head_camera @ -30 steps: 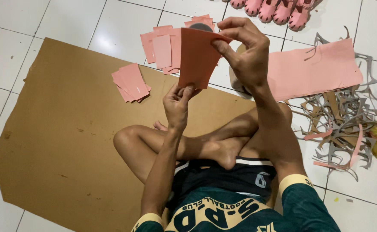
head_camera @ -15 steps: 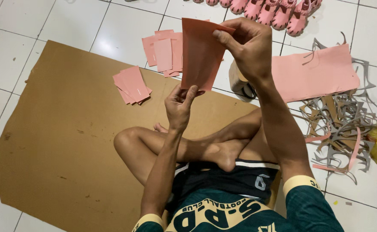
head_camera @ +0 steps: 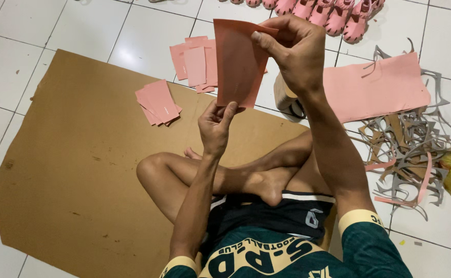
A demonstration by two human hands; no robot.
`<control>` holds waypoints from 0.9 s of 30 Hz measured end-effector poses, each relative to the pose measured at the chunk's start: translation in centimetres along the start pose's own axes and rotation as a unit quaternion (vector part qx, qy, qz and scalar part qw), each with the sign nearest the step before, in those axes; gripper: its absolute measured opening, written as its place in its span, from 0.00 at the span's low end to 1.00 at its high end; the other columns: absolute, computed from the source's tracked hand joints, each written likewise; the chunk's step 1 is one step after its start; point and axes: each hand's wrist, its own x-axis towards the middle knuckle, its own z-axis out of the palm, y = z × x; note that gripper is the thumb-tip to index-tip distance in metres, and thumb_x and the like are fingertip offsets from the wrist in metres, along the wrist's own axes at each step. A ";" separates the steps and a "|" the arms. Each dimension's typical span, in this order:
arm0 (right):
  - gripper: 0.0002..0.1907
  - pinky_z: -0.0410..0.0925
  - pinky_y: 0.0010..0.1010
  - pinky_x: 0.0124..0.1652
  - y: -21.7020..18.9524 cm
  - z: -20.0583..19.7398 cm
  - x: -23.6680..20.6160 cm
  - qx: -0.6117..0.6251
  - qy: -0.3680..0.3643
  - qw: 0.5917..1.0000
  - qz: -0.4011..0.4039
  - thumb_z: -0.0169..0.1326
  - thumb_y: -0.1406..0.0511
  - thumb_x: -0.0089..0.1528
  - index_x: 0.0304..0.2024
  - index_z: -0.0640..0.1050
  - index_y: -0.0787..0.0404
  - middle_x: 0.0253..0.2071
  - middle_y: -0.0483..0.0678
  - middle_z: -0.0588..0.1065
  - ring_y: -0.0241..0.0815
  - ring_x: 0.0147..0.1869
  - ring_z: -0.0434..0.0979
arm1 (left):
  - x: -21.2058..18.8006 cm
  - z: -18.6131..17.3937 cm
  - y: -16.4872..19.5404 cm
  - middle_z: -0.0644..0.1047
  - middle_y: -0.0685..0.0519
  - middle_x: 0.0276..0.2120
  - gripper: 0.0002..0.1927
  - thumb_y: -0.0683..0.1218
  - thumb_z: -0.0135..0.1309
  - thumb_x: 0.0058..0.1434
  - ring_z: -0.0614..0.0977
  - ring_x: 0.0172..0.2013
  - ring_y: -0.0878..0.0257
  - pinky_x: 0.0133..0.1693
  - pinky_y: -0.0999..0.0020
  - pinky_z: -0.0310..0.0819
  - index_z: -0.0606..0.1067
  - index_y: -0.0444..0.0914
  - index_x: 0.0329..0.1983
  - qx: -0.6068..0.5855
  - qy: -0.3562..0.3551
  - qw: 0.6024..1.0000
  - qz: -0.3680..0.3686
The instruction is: The person sits cross-legged on the floor and repeatedly picks up pink shoe insoles. They place a grey sanding block on each insole and rub it back and forth to smooth the surface, then set the insole aside. The person continues this process for multiple insoles.
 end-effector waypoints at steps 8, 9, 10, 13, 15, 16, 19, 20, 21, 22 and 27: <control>0.06 0.77 0.26 0.43 0.8 -0.1 -0.4 0.003 -0.015 1.000 0.015 0.62 0.72 0.70 0.46 0.79 0.71 0.39 0.50 0.81 0.33 0.41 0.82 | 0.2 0.1 1.9 0.81 0.51 0.43 0.20 0.46 0.56 0.64 0.84 0.44 0.66 0.50 0.65 0.83 0.70 0.35 0.57 -0.026 -0.011 0.999 -0.017; 0.06 0.77 0.26 0.40 0.9 0.0 -0.5 0.020 -0.015 0.999 0.031 0.62 0.72 0.70 0.46 0.78 0.70 0.37 0.50 0.80 0.33 0.39 0.81 | 0.2 0.0 1.8 0.82 0.49 0.41 0.17 0.46 0.57 0.67 0.84 0.42 0.64 0.49 0.64 0.83 0.73 0.31 0.54 0.014 0.002 0.999 -0.032; 0.06 0.77 0.27 0.37 1.2 0.1 -0.6 0.037 -0.015 0.998 0.046 0.61 0.72 0.69 0.45 0.78 0.70 0.35 0.49 0.80 0.34 0.36 0.81 | 0.2 -0.1 1.6 0.83 0.46 0.39 0.15 0.45 0.57 0.69 0.85 0.40 0.62 0.48 0.64 0.84 0.76 0.28 0.51 0.056 0.014 0.997 -0.047; 0.08 0.79 0.27 0.41 2.2 0.0 -0.9 0.033 -0.013 0.998 0.042 0.62 0.72 0.70 0.47 0.78 0.72 0.38 0.50 0.81 0.34 0.40 0.82 | 0.0 -0.7 0.6 0.83 0.45 0.39 0.15 0.45 0.57 0.72 0.86 0.40 0.60 0.48 0.64 0.85 0.78 0.25 0.50 0.078 0.005 0.995 -0.057; 0.08 0.78 0.26 0.38 3.1 0.0 -1.0 0.036 -0.002 0.997 0.064 0.62 0.71 0.69 0.47 0.78 0.71 0.37 0.49 0.81 0.33 0.38 0.81 | -0.5 -1.2 -0.2 0.82 0.46 0.42 0.16 0.44 0.56 0.72 0.86 0.42 0.61 0.50 0.64 0.84 0.76 0.26 0.54 0.056 -0.020 0.997 -0.057; 0.09 0.77 0.25 0.36 3.6 0.0 -1.0 0.037 0.003 0.996 0.075 0.62 0.71 0.68 0.47 0.77 0.71 0.36 0.49 0.81 0.32 0.37 0.81 | -0.8 -1.5 -0.5 0.82 0.47 0.44 0.16 0.43 0.55 0.71 0.85 0.44 0.61 0.52 0.65 0.83 0.75 0.26 0.56 0.045 -0.033 0.997 -0.059; 0.09 0.74 0.24 0.35 5.2 -0.2 -1.0 0.037 -0.005 0.995 0.088 0.62 0.70 0.69 0.47 0.78 0.71 0.35 0.49 0.80 0.32 0.35 0.79 | -1.5 -1.9 -1.3 0.80 0.47 0.49 0.18 0.41 0.54 0.72 0.83 0.50 0.62 0.58 0.64 0.81 0.72 0.26 0.60 0.007 -0.067 0.996 -0.064; 0.09 0.74 0.23 0.36 5.6 -0.3 -1.1 0.035 -0.007 0.996 0.088 0.62 0.70 0.69 0.47 0.78 0.71 0.36 0.48 0.80 0.31 0.36 0.79 | -1.6 -2.1 -1.4 0.80 0.47 0.51 0.18 0.40 0.54 0.72 0.82 0.53 0.62 0.60 0.63 0.80 0.72 0.26 0.61 -0.006 -0.077 0.995 -0.066; 0.09 0.75 0.23 0.37 5.9 -0.4 -1.1 0.032 -0.008 0.996 0.087 0.62 0.70 0.69 0.47 0.78 0.71 0.37 0.48 0.80 0.31 0.37 0.80 | -1.7 -2.3 -1.4 0.78 0.48 0.53 0.19 0.40 0.54 0.71 0.81 0.55 0.62 0.60 0.64 0.80 0.69 0.27 0.63 -0.005 -0.080 0.995 -0.061; 0.09 0.75 0.22 0.38 6.2 -0.4 -1.1 0.029 -0.007 0.996 0.086 0.62 0.70 0.69 0.48 0.78 0.70 0.37 0.48 0.81 0.31 0.39 0.80 | -1.6 -2.5 -1.3 0.77 0.49 0.55 0.21 0.39 0.54 0.70 0.80 0.57 0.63 0.60 0.64 0.79 0.66 0.28 0.64 -0.005 -0.084 0.995 -0.058; 0.08 0.75 0.21 0.43 6.3 0.3 -1.4 0.023 0.006 0.995 0.094 0.63 0.71 0.67 0.47 0.79 0.70 0.39 0.47 0.81 0.30 0.42 0.81 | -0.7 -3.8 -0.9 0.78 0.49 0.53 0.24 0.38 0.57 0.67 0.81 0.53 0.65 0.55 0.67 0.80 0.67 0.29 0.65 0.021 -0.072 0.995 -0.070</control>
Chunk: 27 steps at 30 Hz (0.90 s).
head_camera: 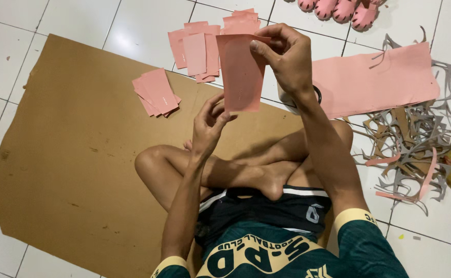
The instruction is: The person sits cross-legged on the floor and repeatedly picks up pink shoe insoles. They place a grey sanding block on each insole and rub it back and forth to smooth the surface, then set the insole aside. The person continues this process for multiple insoles.
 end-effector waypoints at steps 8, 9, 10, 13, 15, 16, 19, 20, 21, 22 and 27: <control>0.09 0.75 0.21 0.42 -0.2 0.4 -0.1 -0.038 0.018 0.999 0.021 0.64 0.71 0.66 0.47 0.80 0.68 0.39 0.48 0.82 0.30 0.41 0.80 | -0.5 -0.1 -0.8 0.83 0.48 0.42 0.13 0.38 0.61 0.67 0.83 0.43 0.67 0.48 0.71 0.80 0.77 0.28 0.53 0.080 0.029 0.995 -0.056; 0.10 0.75 0.21 0.45 0.3 0.2 -0.1 -0.055 0.007 0.998 0.012 0.64 0.71 0.66 0.48 0.80 0.68 0.40 0.48 0.82 0.30 0.43 0.81 | -0.7 -0.3 -0.8 0.83 0.49 0.42 0.15 0.38 0.61 0.65 0.84 0.43 0.66 0.48 0.71 0.80 0.76 0.30 0.54 0.105 0.001 0.991 -0.080; 0.10 0.76 0.22 0.47 1.0 0.1 0.1 -0.070 -0.004 0.998 0.004 0.64 0.71 0.67 0.49 0.80 0.68 0.42 0.48 0.82 0.31 0.45 0.81 | -0.9 -0.8 -0.9 0.83 0.50 0.42 0.18 0.38 0.60 0.62 0.84 0.44 0.65 0.48 0.70 0.80 0.75 0.31 0.55 0.130 -0.026 0.986 -0.103; 0.20 0.76 0.25 0.51 4.8 -0.1 0.6 -0.071 -0.159 0.983 0.049 0.61 0.66 0.67 0.59 0.75 0.65 0.47 0.51 0.82 0.34 0.50 0.83 | -1.5 -2.7 -1.8 0.84 0.48 0.41 0.13 0.40 0.58 0.63 0.87 0.43 0.57 0.45 0.66 0.81 0.77 0.33 0.51 0.365 0.025 0.928 -0.073; 0.26 0.74 0.33 0.49 8.7 0.1 0.4 -0.234 -0.162 0.959 -0.007 0.63 0.63 0.64 0.62 0.74 0.65 0.54 0.57 0.79 0.43 0.49 0.82 | -2.0 -4.3 -3.6 0.84 0.46 0.43 0.11 0.42 0.56 0.67 0.87 0.45 0.50 0.47 0.60 0.79 0.78 0.35 0.51 0.518 0.070 0.848 -0.085; 0.29 0.74 0.37 0.47 10.9 0.1 0.2 -0.313 -0.164 0.935 -0.037 0.64 0.61 0.63 0.64 0.74 0.65 0.58 0.60 0.77 0.48 0.48 0.82 | -2.2 -5.1 -5.0 0.83 0.44 0.45 0.12 0.43 0.54 0.68 0.85 0.48 0.47 0.49 0.57 0.77 0.77 0.36 0.53 0.570 0.083 0.808 -0.122; 0.27 0.74 0.37 0.59 17.2 -0.5 -1.7 -0.276 -0.006 0.961 0.017 0.55 0.54 0.72 0.66 0.72 0.64 0.60 0.57 0.78 0.48 0.62 0.81 | -2.2 -7.2 -9.7 0.76 0.41 0.58 0.18 0.44 0.55 0.67 0.76 0.59 0.43 0.60 0.53 0.71 0.72 0.36 0.60 0.628 0.012 0.778 -0.012; 0.28 0.72 0.38 0.61 19.0 -0.7 -2.7 -0.257 0.024 0.965 0.048 0.52 0.52 0.72 0.67 0.72 0.64 0.61 0.58 0.77 0.48 0.64 0.80 | -2.0 -7.6 -11.4 0.72 0.41 0.63 0.22 0.44 0.56 0.65 0.73 0.64 0.42 0.63 0.53 0.69 0.70 0.36 0.62 0.626 -0.035 0.777 0.061; 0.29 0.71 0.38 0.62 20.6 -0.8 -4.1 -0.240 0.055 0.966 0.078 0.48 0.51 0.72 0.67 0.71 0.64 0.62 0.58 0.76 0.49 0.66 0.78 | -1.6 -7.8 -13.0 0.69 0.44 0.67 0.25 0.44 0.56 0.64 0.69 0.67 0.45 0.64 0.52 0.67 0.68 0.39 0.64 0.684 -0.102 0.717 0.090; 0.31 0.69 0.38 0.63 21.8 -0.9 -5.2 -0.222 0.088 0.965 0.104 0.45 0.49 0.73 0.67 0.70 0.65 0.64 0.59 0.75 0.49 0.67 0.77 | -0.9 -7.9 -14.4 0.65 0.47 0.70 0.28 0.45 0.56 0.63 0.66 0.69 0.47 0.65 0.51 0.64 0.67 0.42 0.67 0.733 -0.167 0.647 0.124; 0.42 0.52 0.42 0.74 24.4 1.5 -11.0 -0.161 0.028 0.979 0.120 0.39 0.45 0.73 0.75 0.52 0.71 0.77 0.67 0.53 0.59 0.82 0.53 | 1.7 -8.3 -16.5 0.56 0.45 0.71 0.44 0.57 0.57 0.57 0.56 0.69 0.43 0.64 0.37 0.53 0.57 0.39 0.73 0.744 -0.225 0.628 -0.046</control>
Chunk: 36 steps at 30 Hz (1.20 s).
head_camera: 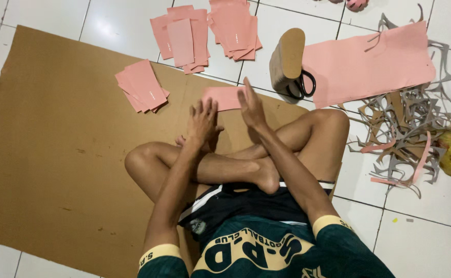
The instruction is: The person sits cross-legged on the floor and repeatedly picks up pink shoe insoles. They place a grey sanding block on each insole and rub it back and forth to smooth the surface, then set the insole aside. The person continues this process for multiple insoles.
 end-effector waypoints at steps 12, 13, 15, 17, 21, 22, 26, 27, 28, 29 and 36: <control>0.50 0.39 0.45 0.76 0.2 8.5 1.6 -0.218 -0.251 0.932 -0.144 0.38 0.41 0.70 0.76 0.47 0.74 0.78 0.68 0.46 0.61 0.83 0.41 | -0.4 0.9 -0.2 0.46 0.40 0.76 0.42 0.61 0.47 0.67 0.43 0.75 0.42 0.68 0.35 0.47 0.50 0.37 0.77 0.047 -0.090 0.994 -0.045; 0.50 0.40 0.44 0.76 0.2 8.1 2.2 -0.227 -0.255 0.927 -0.154 0.38 0.41 0.70 0.76 0.47 0.73 0.79 0.66 0.46 0.60 0.83 0.42 | 0.0 1.1 -0.4 0.45 0.41 0.76 0.43 0.61 0.47 0.66 0.43 0.75 0.43 0.67 0.35 0.47 0.49 0.37 0.77 0.053 -0.090 0.993 -0.055; 0.49 0.40 0.42 0.77 0.2 6.7 3.2 -0.263 -0.267 0.913 -0.162 0.39 0.40 0.69 0.76 0.48 0.72 0.79 0.63 0.47 0.56 0.83 0.43 | 1.1 1.6 -0.8 0.43 0.43 0.77 0.47 0.64 0.47 0.65 0.44 0.75 0.46 0.67 0.36 0.47 0.47 0.36 0.78 0.041 -0.085 0.993 -0.077; 0.49 0.40 0.41 0.77 0.3 5.5 4.1 -0.314 -0.270 0.896 -0.161 0.40 0.40 0.68 0.76 0.49 0.69 0.79 0.60 0.49 0.52 0.84 0.45 | 1.9 2.1 -1.1 0.42 0.45 0.78 0.52 0.69 0.47 0.63 0.45 0.75 0.48 0.68 0.38 0.48 0.45 0.35 0.79 0.020 -0.074 0.993 -0.093; 0.47 0.38 0.43 0.76 0.7 3.2 3.9 -0.395 -0.242 0.883 -0.071 0.39 0.41 0.67 0.76 0.48 0.65 0.80 0.56 0.46 0.50 0.84 0.41 | 1.9 3.0 -1.3 0.43 0.45 0.78 0.56 0.74 0.47 0.61 0.46 0.76 0.51 0.68 0.38 0.49 0.46 0.34 0.78 0.041 -0.054 0.995 -0.077; 0.47 0.36 0.46 0.76 0.8 2.4 3.6 -0.408 -0.217 0.886 -0.051 0.38 0.42 0.67 0.77 0.48 0.64 0.80 0.56 0.46 0.49 0.84 0.40 | 1.6 3.2 -1.2 0.43 0.45 0.78 0.56 0.74 0.48 0.61 0.47 0.77 0.51 0.69 0.38 0.50 0.46 0.34 0.79 0.046 -0.052 0.995 -0.076; 0.45 0.30 0.54 0.73 1.0 -0.7 2.4 -0.465 -0.134 0.872 0.071 0.36 0.42 0.71 0.76 0.46 0.69 0.80 0.61 0.41 0.54 0.83 0.34 | 0.4 3.7 -0.8 0.42 0.46 0.78 0.58 0.74 0.47 0.60 0.46 0.76 0.51 0.68 0.38 0.50 0.45 0.35 0.79 0.047 -0.075 0.992 -0.093; 0.46 0.30 0.53 0.73 1.0 -0.6 2.0 -0.466 -0.131 0.873 0.050 0.37 0.42 0.70 0.75 0.46 0.70 0.79 0.63 0.41 0.57 0.83 0.33 | 0.2 3.8 -0.8 0.42 0.46 0.78 0.58 0.75 0.47 0.60 0.46 0.76 0.51 0.68 0.37 0.50 0.45 0.34 0.79 0.056 -0.085 0.991 -0.092; 0.47 0.30 0.51 0.73 0.9 -0.2 1.9 -0.469 -0.123 0.874 0.025 0.38 0.42 0.70 0.75 0.45 0.71 0.79 0.65 0.40 0.59 0.82 0.32 | 0.1 3.8 -0.8 0.41 0.46 0.78 0.58 0.75 0.47 0.59 0.45 0.76 0.50 0.67 0.37 0.50 0.44 0.34 0.78 0.067 -0.089 0.990 -0.089; 0.49 0.30 0.49 0.73 0.9 0.6 2.2 -0.470 -0.116 0.875 -0.005 0.39 0.41 0.70 0.75 0.45 0.73 0.78 0.67 0.40 0.61 0.82 0.32 | 0.2 3.8 -0.9 0.41 0.45 0.78 0.58 0.75 0.47 0.59 0.45 0.76 0.49 0.67 0.36 0.50 0.44 0.34 0.78 0.080 -0.091 0.989 -0.090; 0.45 0.37 0.42 0.77 0.9 5.0 2.6 -0.354 -0.269 0.888 -0.112 0.37 0.43 0.70 0.76 0.48 0.69 0.80 0.60 0.44 0.54 0.84 0.39 | 0.4 3.5 -0.6 0.43 0.46 0.78 0.56 0.76 0.45 0.60 0.46 0.76 0.50 0.66 0.36 0.53 0.46 0.36 0.78 0.091 -0.064 0.989 -0.092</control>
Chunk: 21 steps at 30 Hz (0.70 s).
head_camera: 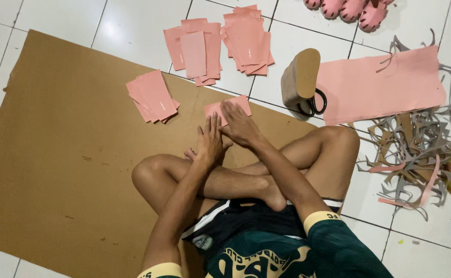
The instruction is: The person sits cross-legged on the floor and repeatedly picks up pink shoe insoles. They place a grey sanding block on each insole and rub it back and forth to smooth the surface, then set the insole aside. The person continues this process for multiple insoles.
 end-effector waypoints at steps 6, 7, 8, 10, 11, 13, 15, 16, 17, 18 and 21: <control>0.42 0.40 0.50 0.74 6.3 -3.5 -3.0 -0.073 0.016 0.994 0.084 0.40 0.48 0.72 0.74 0.48 0.73 0.79 0.62 0.43 0.58 0.82 0.42 | -0.6 -0.8 -0.6 0.46 0.39 0.77 0.58 0.75 0.47 0.59 0.47 0.75 0.45 0.67 0.39 0.54 0.49 0.29 0.77 -0.012 0.009 1.000 0.024; 0.42 0.41 0.50 0.74 6.9 -3.5 -3.3 -0.067 0.033 0.994 0.074 0.42 0.49 0.72 0.74 0.49 0.74 0.79 0.63 0.43 0.59 0.82 0.42 | -0.4 -1.0 -1.0 0.47 0.37 0.76 0.58 0.75 0.47 0.60 0.47 0.75 0.42 0.67 0.40 0.53 0.50 0.28 0.76 -0.035 0.006 0.998 0.042; 0.42 0.42 0.51 0.74 7.1 -3.5 -3.4 -0.061 0.050 0.995 0.062 0.44 0.50 0.72 0.74 0.50 0.75 0.79 0.65 0.43 0.61 0.82 0.42 | -0.1 -1.2 -1.5 0.47 0.36 0.76 0.57 0.75 0.47 0.61 0.48 0.74 0.40 0.68 0.40 0.52 0.52 0.27 0.75 -0.059 0.004 0.997 0.058; 0.35 0.47 0.51 0.73 6.7 -3.0 -3.7 -0.101 0.055 0.993 -0.007 0.49 0.56 0.68 0.74 0.58 0.64 0.78 0.61 0.50 0.62 0.81 0.47 | 0.7 -1.6 -2.3 0.50 0.37 0.76 0.53 0.73 0.47 0.63 0.49 0.74 0.39 0.68 0.40 0.51 0.54 0.26 0.73 -0.104 0.070 0.989 0.083; 0.34 0.49 0.51 0.73 6.2 -2.7 -4.0 -0.121 0.057 0.990 -0.041 0.52 0.59 0.66 0.73 0.63 0.59 0.78 0.60 0.54 0.62 0.80 0.50 | 1.2 -1.8 -2.5 0.51 0.37 0.75 0.52 0.71 0.48 0.64 0.50 0.74 0.39 0.68 0.40 0.50 0.55 0.26 0.72 -0.127 0.103 0.982 0.096; 0.28 0.56 0.50 0.70 4.5 -2.3 -4.9 -0.072 0.104 0.992 -0.018 0.54 0.61 0.66 0.68 0.68 0.60 0.72 0.60 0.62 0.64 0.76 0.59 | 1.9 -2.2 -2.3 0.54 0.40 0.74 0.46 0.67 0.50 0.64 0.53 0.73 0.41 0.67 0.38 0.49 0.57 0.29 0.73 -0.116 0.146 0.980 0.074; 0.26 0.61 0.51 0.66 2.4 -1.8 -6.0 -0.041 0.140 0.989 0.016 0.57 0.62 0.65 0.64 0.71 0.62 0.65 0.62 0.68 0.65 0.69 0.66 | 1.9 -2.2 -1.6 0.56 0.40 0.73 0.42 0.61 0.52 0.65 0.56 0.72 0.42 0.67 0.39 0.51 0.58 0.29 0.72 -0.113 0.184 0.975 0.045; 0.26 0.63 0.51 0.63 1.2 -1.5 -6.6 -0.036 0.150 0.987 0.042 0.58 0.61 0.64 0.63 0.71 0.64 0.61 0.63 0.68 0.65 0.65 0.68 | 1.5 -2.1 -1.1 0.58 0.38 0.73 0.40 0.57 0.53 0.64 0.57 0.72 0.42 0.67 0.42 0.54 0.59 0.29 0.71 -0.120 0.199 0.972 0.028; 0.27 0.64 0.52 0.59 0.1 -1.2 -7.2 -0.029 0.156 0.985 0.068 0.59 0.60 0.63 0.62 0.71 0.66 0.57 0.65 0.69 0.66 0.60 0.70 | 0.8 -1.9 -0.5 0.60 0.37 0.72 0.38 0.54 0.54 0.64 0.59 0.72 0.42 0.67 0.44 0.56 0.60 0.28 0.71 -0.130 0.208 0.969 0.009; 0.27 0.65 0.51 0.59 -0.8 -0.9 -7.6 -0.019 0.147 0.985 0.086 0.59 0.60 0.63 0.62 0.72 0.65 0.57 0.63 0.70 0.65 0.60 0.70 | -0.1 -1.6 0.1 0.61 0.38 0.72 0.35 0.52 0.54 0.64 0.60 0.72 0.42 0.68 0.45 0.58 0.61 0.30 0.69 -0.171 0.186 0.967 0.026; 0.26 0.65 0.48 0.61 -2.0 -0.4 -8.1 0.041 0.142 0.981 0.125 0.55 0.58 0.65 0.63 0.73 0.63 0.59 0.61 0.70 0.62 0.63 0.71 | -2.2 -0.8 1.2 0.64 0.39 0.70 0.32 0.49 0.56 0.64 0.62 0.71 0.43 0.68 0.47 0.62 0.63 0.33 0.68 -0.243 0.150 0.956 0.063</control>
